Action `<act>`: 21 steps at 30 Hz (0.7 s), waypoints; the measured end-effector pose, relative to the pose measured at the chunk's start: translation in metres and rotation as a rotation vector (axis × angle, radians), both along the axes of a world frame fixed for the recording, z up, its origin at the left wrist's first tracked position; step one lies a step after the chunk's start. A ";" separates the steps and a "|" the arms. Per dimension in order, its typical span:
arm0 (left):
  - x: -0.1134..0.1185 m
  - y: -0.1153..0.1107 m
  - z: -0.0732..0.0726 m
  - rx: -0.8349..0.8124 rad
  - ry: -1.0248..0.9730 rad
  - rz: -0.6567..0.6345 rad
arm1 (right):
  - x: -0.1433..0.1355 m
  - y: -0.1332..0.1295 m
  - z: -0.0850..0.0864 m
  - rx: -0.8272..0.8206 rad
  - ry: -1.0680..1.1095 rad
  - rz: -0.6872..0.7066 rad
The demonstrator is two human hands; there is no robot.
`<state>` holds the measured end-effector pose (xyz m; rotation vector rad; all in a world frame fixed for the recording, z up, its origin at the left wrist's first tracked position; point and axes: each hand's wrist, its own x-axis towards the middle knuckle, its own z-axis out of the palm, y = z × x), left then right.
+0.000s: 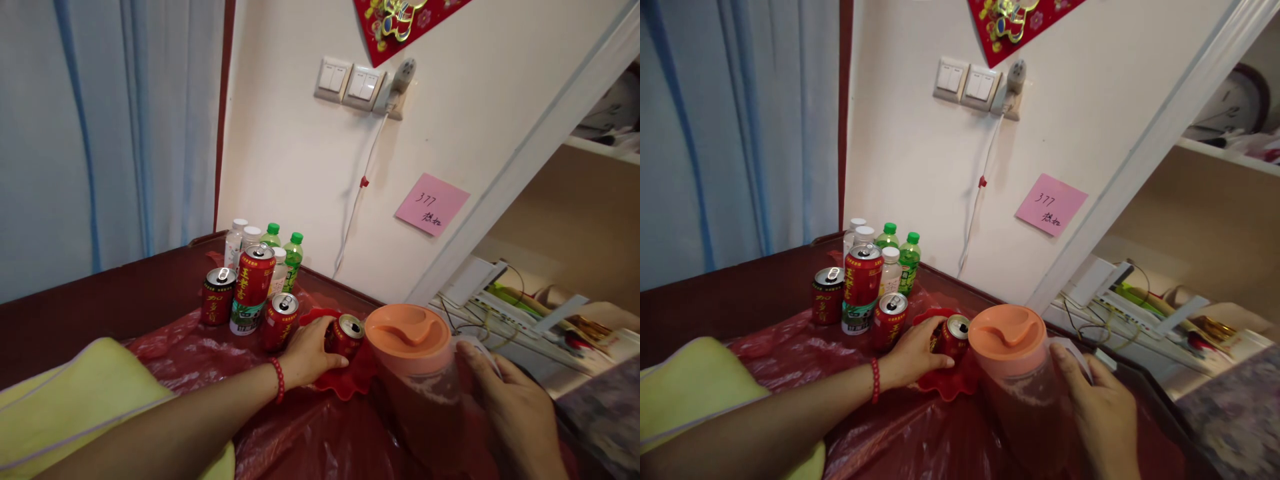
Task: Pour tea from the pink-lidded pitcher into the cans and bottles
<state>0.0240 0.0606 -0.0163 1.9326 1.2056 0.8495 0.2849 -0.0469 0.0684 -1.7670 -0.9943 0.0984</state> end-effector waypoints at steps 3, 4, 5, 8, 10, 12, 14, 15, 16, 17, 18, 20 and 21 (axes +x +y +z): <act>0.000 0.000 -0.001 0.002 0.000 0.000 | -0.001 0.000 -0.001 -0.007 0.041 0.000; 0.001 0.000 -0.001 0.004 0.000 0.000 | -0.001 0.000 0.000 -0.009 0.053 0.001; 0.001 0.000 -0.001 0.005 -0.002 0.000 | -0.002 -0.001 0.000 -0.011 0.063 0.002; 0.001 0.000 -0.002 0.010 -0.002 0.002 | -0.005 -0.002 0.002 -0.034 0.059 -0.013; 0.001 0.000 -0.002 0.008 0.000 0.003 | -0.006 -0.002 0.003 -0.038 0.033 -0.020; 0.001 0.000 -0.003 0.006 0.001 0.000 | -0.007 -0.002 0.004 -0.026 0.021 -0.016; 0.001 0.000 -0.003 0.008 0.000 0.001 | -0.007 -0.002 0.003 -0.009 0.026 -0.011; 0.000 0.000 -0.003 0.010 -0.001 0.002 | -0.006 -0.001 0.003 -0.008 0.030 -0.011; 0.000 0.000 -0.003 0.013 -0.001 0.004 | -0.006 -0.001 0.002 -0.009 0.035 -0.011; 0.000 0.000 -0.003 0.014 -0.002 0.006 | -0.006 -0.001 0.002 -0.010 0.041 -0.013; 0.001 0.000 -0.003 0.014 -0.003 0.008 | -0.006 -0.001 0.002 -0.012 0.047 -0.016; 0.001 -0.001 -0.003 0.012 -0.005 0.009 | -0.004 0.000 0.001 -0.019 0.066 -0.018; 0.001 -0.001 -0.003 0.010 -0.006 0.011 | -0.002 0.001 0.001 -0.024 0.073 -0.016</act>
